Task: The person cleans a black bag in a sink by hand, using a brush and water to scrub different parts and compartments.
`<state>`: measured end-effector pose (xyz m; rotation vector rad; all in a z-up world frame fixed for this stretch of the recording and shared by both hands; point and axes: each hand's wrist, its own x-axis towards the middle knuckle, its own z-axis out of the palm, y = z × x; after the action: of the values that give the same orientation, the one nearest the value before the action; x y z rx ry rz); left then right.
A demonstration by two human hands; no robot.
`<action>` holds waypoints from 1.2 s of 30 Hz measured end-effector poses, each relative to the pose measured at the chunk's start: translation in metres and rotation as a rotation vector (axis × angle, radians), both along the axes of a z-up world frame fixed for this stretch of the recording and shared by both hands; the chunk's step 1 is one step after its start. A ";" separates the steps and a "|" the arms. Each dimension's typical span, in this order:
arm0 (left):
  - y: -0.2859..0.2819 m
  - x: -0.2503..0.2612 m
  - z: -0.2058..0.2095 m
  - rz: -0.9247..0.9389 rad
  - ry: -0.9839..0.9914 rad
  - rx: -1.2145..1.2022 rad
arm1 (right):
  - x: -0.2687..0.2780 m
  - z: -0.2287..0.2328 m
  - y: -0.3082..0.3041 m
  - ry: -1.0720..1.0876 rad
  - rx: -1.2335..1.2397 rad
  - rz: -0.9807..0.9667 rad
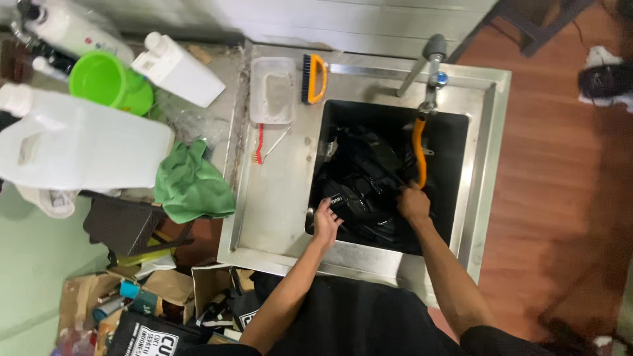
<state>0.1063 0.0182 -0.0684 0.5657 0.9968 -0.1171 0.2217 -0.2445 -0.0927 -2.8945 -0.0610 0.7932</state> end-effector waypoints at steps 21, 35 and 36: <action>-0.013 -0.014 0.059 -1.399 -0.117 1.020 | -0.108 0.161 0.010 -0.335 0.899 -0.811; -0.063 0.253 0.037 -1.146 -0.605 1.146 | -0.186 0.191 0.043 -0.066 1.391 -1.388; -0.075 0.259 0.020 -1.166 -0.616 1.129 | -0.185 0.190 0.039 -0.081 1.381 -1.411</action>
<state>0.3653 -0.0572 -0.0485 2.0377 -0.0770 -0.3838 0.0371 -0.2056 0.0973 -1.1119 0.8854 0.1282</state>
